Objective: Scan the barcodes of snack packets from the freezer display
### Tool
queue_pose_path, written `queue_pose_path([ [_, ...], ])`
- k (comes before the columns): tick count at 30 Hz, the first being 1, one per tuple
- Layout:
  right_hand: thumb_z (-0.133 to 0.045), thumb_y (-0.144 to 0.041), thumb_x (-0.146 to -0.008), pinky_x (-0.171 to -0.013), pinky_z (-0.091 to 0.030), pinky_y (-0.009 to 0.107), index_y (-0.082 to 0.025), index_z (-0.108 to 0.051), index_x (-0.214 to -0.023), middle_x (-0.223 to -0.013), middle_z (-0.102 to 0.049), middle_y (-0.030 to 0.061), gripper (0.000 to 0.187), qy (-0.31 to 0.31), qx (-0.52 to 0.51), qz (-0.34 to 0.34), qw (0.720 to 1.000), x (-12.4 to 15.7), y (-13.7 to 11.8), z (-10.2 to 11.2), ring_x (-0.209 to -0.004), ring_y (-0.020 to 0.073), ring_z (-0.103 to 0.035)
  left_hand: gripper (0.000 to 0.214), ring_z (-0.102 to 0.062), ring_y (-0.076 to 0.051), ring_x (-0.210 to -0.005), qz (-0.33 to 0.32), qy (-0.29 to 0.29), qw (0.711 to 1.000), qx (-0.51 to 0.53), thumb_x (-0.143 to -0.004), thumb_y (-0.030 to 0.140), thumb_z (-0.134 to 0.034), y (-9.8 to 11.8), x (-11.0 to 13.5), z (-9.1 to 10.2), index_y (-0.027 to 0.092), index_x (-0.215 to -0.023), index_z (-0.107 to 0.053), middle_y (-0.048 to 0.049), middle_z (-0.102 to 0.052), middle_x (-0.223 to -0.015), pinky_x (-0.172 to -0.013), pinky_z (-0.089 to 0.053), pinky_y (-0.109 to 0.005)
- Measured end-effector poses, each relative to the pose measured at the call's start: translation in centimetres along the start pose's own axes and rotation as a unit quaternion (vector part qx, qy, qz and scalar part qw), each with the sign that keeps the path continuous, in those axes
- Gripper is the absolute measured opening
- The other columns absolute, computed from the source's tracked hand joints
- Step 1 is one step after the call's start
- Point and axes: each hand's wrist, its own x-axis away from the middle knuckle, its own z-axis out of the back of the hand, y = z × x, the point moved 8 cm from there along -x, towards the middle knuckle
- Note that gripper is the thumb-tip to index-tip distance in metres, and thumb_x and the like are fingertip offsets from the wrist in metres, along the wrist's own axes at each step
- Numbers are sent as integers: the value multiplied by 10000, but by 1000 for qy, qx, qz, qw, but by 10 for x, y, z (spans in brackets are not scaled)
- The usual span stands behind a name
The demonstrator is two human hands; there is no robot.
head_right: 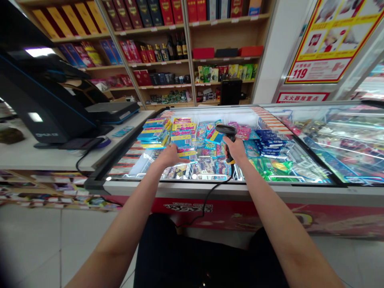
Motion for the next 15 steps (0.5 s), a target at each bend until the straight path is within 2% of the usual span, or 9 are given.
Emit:
queue_pose_path([
  [6, -661, -360, -759, -285, -378, 259, -210, -496, -643, -466, -536, -15, 251, -1, -4, 1, 1000, -1, 1, -1, -318, 124, -448, 995, -462, -422, -1305, -20, 4, 1000, 6, -487, 569, -871, 14, 4, 0, 136, -1275, -446, -275, -532, -1313, -1028, -398, -450],
  [10, -681, -375, -745, -288, -380, 247, -211, -494, -653, -471, -534, -21, 265, 3, -12, -5, 1000, -1, 1, 0, -322, 117, -449, 923, -473, -443, -1278, -33, -22, 999, -1, -473, 545, -880, 18, 0, -2, 129, -1210, -511, -270, -514, -1317, -1023, -409, -471],
  [13, -683, -387, -744, -286, -380, 240, -213, -494, -643, -461, -531, -19, 276, 4, -7, -16, 1000, -1, 3, 1, -322, 113, -441, 899, -518, -423, -1224, -31, 9, 999, 13, -407, 492, -916, 21, 1, 3, 139, -1145, -544, -243, -502, -1304, -1011, -430, -453],
  [15, -683, -389, -744, -283, -378, 241, -213, -496, -635, -460, -533, -15, 279, 3, -6, -17, 1000, 0, 3, 1, -321, 115, -441, 876, -576, -363, -1146, -25, 33, 998, 38, -411, 450, -926, 21, 3, 6, 146, -1136, -540, -218, -478, -1316, -980, -459, -410],
])
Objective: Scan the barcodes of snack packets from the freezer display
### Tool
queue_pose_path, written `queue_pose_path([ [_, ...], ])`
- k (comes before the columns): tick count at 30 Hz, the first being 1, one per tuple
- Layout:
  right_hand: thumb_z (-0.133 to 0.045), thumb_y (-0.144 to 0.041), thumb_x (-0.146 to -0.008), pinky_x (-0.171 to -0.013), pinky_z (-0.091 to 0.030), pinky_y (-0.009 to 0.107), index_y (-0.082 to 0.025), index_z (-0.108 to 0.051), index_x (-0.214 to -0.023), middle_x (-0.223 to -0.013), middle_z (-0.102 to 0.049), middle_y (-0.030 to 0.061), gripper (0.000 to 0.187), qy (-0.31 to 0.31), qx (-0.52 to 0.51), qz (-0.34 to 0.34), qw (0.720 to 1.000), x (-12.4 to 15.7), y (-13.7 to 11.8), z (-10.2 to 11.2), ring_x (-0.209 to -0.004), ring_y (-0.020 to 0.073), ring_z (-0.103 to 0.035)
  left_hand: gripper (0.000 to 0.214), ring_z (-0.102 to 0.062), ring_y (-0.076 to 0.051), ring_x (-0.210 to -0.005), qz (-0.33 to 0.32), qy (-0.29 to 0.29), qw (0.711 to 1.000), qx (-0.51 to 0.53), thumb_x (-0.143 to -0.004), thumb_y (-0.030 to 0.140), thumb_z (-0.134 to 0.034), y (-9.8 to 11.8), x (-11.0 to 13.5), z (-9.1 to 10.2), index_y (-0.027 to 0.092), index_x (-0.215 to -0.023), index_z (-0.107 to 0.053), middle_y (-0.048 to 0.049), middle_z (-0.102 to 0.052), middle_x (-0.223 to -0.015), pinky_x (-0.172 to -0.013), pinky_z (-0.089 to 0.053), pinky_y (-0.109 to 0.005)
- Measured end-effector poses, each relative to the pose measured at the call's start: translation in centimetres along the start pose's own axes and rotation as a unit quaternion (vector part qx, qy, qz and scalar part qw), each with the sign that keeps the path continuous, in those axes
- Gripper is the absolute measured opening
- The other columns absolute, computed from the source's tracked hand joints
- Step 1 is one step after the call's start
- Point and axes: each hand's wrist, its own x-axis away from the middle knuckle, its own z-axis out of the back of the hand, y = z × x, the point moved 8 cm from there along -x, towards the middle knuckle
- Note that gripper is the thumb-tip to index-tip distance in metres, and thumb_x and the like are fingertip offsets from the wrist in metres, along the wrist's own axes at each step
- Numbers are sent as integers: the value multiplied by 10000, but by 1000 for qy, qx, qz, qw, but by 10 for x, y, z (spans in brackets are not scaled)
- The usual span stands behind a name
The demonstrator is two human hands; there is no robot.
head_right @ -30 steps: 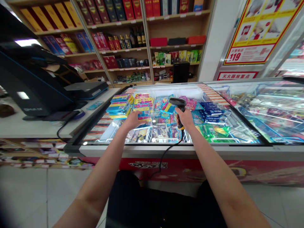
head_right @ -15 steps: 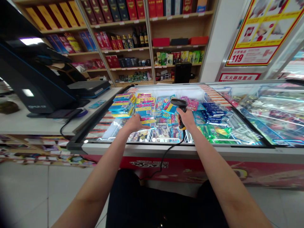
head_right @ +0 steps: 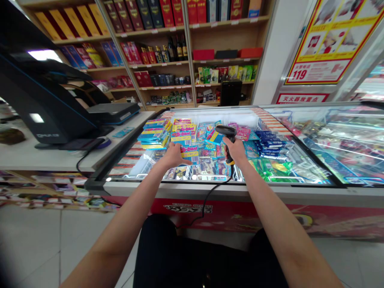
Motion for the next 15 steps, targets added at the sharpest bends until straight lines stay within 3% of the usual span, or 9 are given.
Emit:
queue_pose_path([
  [4, -667, -371, -758, -287, -375, 243, -211, -497, -617, -463, -533, -11, 273, -3, 0, 3, 1000, 0, -1, -1, -324, 116, -447, 742, -631, -231, -967, 3, 5, 998, 61, -514, 347, -900, 0, -1, 2, 182, -1134, -528, -140, -544, -1238, -886, -498, -328],
  [10, -669, -372, -761, -292, -378, 240, -210, -501, -643, -466, -539, -17, 262, -15, -6, 8, 1000, 0, -3, -3, -327, 114, -448, 479, -628, -210, -853, -34, -5, 989, 142, -627, 217, -818, 7, -22, 6, 221, -1033, -563, -32, -653, -898, -760, -493, -298],
  [15, -673, -397, -768, -294, -385, 241, -195, -522, -636, -474, -549, -3, 285, -33, -5, -2, 999, -6, -3, -7, -323, 116, -458, 377, -608, -177, -753, -22, 50, 971, 235, -617, 150, -792, 20, -54, 5, 182, -930, -584, -7, -620, -773, -708, -473, -280],
])
